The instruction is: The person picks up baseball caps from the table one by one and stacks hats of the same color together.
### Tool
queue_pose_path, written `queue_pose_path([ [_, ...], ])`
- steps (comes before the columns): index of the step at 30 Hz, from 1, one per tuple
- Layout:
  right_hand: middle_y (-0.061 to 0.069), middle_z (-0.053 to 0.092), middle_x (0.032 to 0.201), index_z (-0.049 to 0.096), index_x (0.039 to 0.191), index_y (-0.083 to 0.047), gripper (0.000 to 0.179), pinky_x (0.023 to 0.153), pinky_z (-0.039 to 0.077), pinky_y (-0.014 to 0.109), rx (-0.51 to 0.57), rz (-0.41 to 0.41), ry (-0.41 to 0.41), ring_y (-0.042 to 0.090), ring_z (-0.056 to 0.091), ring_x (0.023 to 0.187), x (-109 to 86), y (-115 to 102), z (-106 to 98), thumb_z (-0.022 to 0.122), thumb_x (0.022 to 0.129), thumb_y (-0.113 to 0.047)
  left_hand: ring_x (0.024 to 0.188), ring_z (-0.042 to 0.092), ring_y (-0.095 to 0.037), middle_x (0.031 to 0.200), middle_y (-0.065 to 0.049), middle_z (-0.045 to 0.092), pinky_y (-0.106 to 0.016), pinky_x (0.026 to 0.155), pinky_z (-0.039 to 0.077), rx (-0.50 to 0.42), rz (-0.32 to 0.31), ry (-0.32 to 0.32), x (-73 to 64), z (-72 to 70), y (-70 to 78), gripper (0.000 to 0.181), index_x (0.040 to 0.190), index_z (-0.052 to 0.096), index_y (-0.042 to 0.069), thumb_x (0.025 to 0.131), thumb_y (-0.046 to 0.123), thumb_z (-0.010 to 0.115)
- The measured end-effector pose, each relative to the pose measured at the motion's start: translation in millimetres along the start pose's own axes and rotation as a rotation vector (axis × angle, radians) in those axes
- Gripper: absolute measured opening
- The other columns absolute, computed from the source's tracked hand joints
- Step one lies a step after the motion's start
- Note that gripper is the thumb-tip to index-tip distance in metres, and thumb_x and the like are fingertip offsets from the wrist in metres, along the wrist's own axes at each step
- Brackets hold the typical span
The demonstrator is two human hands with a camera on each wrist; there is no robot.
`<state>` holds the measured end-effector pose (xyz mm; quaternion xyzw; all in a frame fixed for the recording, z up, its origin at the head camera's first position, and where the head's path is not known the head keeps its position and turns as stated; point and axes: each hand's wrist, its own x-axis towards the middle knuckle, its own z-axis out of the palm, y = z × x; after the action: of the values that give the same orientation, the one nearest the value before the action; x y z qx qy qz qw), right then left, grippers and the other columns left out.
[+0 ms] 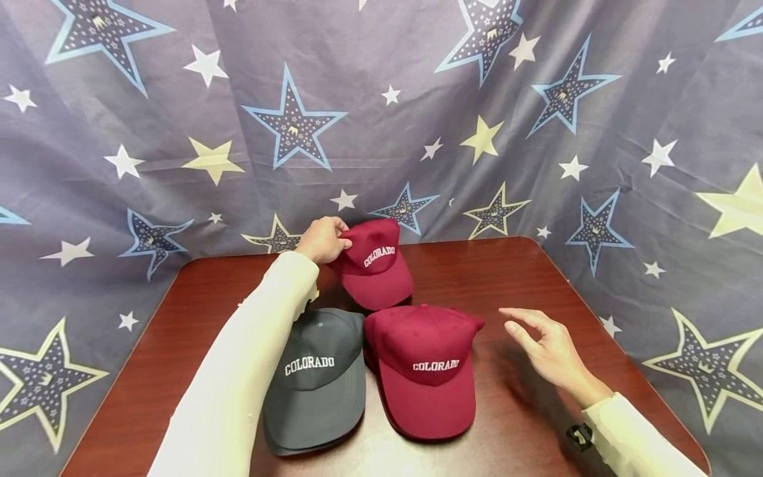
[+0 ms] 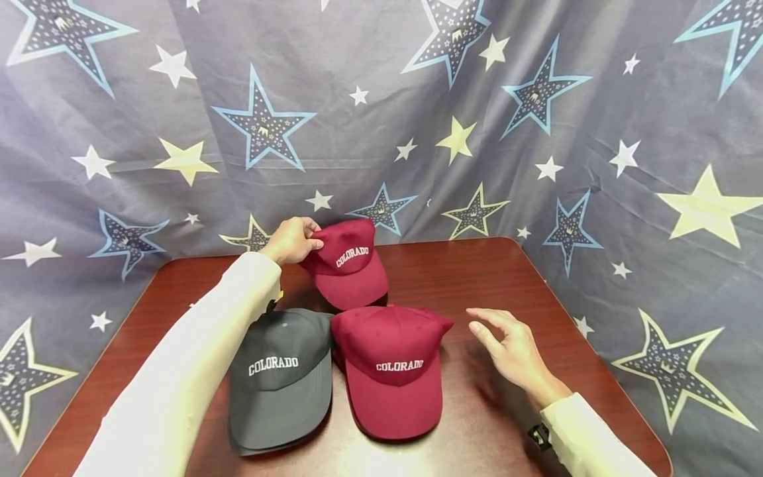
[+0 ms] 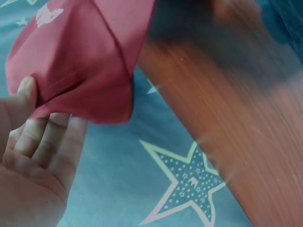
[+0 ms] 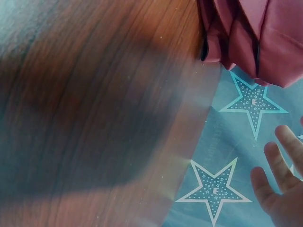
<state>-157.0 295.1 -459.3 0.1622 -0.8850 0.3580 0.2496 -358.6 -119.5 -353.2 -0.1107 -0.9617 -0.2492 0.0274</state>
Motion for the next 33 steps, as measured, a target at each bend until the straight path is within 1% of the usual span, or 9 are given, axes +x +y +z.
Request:
queue_pose_path([
  [5,0.001,0.073,0.12,0.074,0.127,-0.018,0.034,0.094,0.039,0.007,-0.005,0.001,-0.006,-0.002,0.06,0.114,0.3,0.0,-0.6,0.075,0.094,-0.009,0.101,0.065,-0.03,0.109,-0.013,0.072,-0.049,0.09,0.049,-0.028,0.023,0.064,-4.6,-11.7,1.6,0.027,0.12,0.069,0.01,0.095,0.021,0.073],
  [10,0.003,0.073,0.121,0.074,0.127,-0.018,0.034,0.093,0.04,0.007,-0.008,-0.002,-0.001,0.002,0.062,0.113,0.1,-0.8,-0.7,0.075,0.094,-0.01,0.101,0.065,-0.03,0.109,-0.012,0.072,-0.049,0.089,0.048,-0.069,0.056,0.106,-8.2,-21.2,3.4,0.026,0.12,0.069,0.012,0.096,0.021,0.073],
  [12,0.003,0.073,0.121,0.074,0.127,-0.017,0.034,0.093,0.04,0.007,-0.003,-0.002,0.003,0.003,0.062,0.112,0.3,-1.6,-1.1,0.075,0.094,-0.009,0.099,0.064,-0.029,0.107,-0.011,0.072,-0.048,0.088,0.048,-0.092,0.067,0.123,-9.2,-25.4,5.4,0.025,0.12,0.069,0.013,0.096,0.021,0.073],
  [16,0.003,0.073,0.121,0.074,0.127,-0.017,0.034,0.092,0.039,0.007,0.003,0.0,0.009,-0.002,0.061,0.112,0.4,-3.2,-2.4,0.074,0.094,-0.008,0.098,0.064,-0.027,0.104,-0.009,0.074,-0.048,0.087,0.048,-0.152,0.088,0.159,-11.4,-35.7,11.8,0.024,0.118,0.07,0.014,0.096,0.022,0.074],
  [19,0.004,0.073,0.12,0.073,0.127,-0.017,0.034,0.093,0.039,0.007,0.004,0.008,0.013,-0.003,0.06,0.112,0.3,-2.9,-3.6,0.074,0.094,-0.008,0.097,0.065,-0.026,0.102,-0.01,0.074,-0.047,0.087,0.048,-0.206,0.1,0.174,-13.6,-43.0,17.7,0.023,0.117,0.07,0.012,0.096,0.021,0.073],
  [23,0.004,0.073,0.121,0.073,0.128,-0.015,0.033,0.093,0.039,0.007,0.0,0.016,0.013,-0.003,0.06,0.113,-0.5,-1.8,-4.9,0.073,0.095,-0.009,0.094,0.064,-0.027,0.101,-0.012,0.073,-0.044,0.087,0.048,-0.259,0.125,0.174,-17.3,-49.2,25.5,0.022,0.116,0.07,0.009,0.096,0.017,0.073],
  [26,0.003,0.072,0.122,0.073,0.128,-0.016,0.032,0.093,0.038,0.007,-0.005,0.02,0.009,-0.007,0.058,0.114,-1.3,-1.0,-5.6,0.073,0.096,-0.011,0.092,0.064,-0.027,0.099,-0.014,0.073,-0.04,0.087,0.049,-0.291,0.158,0.166,-20.4,-51.1,31.5,0.022,0.116,0.071,0.007,0.096,0.015,0.073],
  [30,0.002,0.072,0.123,0.073,0.128,-0.018,0.032,0.093,0.038,0.006,-0.013,0.022,0.008,-0.012,0.055,0.115,-2.0,0.5,-6.0,0.073,0.096,-0.012,0.089,0.066,-0.026,0.098,-0.015,0.073,-0.036,0.084,0.05,-0.328,0.212,0.136,-27.3,-53.3,41.4,0.023,0.117,0.071,0.004,0.096,0.014,0.073],
  [33,0.002,0.072,0.123,0.073,0.128,-0.019,0.032,0.093,0.038,0.006,-0.02,0.022,0.01,-0.013,0.055,0.115,-2.2,1.1,-6.2,0.073,0.096,-0.012,0.086,0.065,-0.024,0.096,-0.014,0.073,-0.031,0.079,0.048,-0.334,0.255,0.109,-32.9,-54.7,48.9,0.023,0.117,0.072,0.004,0.096,0.013,0.073],
])
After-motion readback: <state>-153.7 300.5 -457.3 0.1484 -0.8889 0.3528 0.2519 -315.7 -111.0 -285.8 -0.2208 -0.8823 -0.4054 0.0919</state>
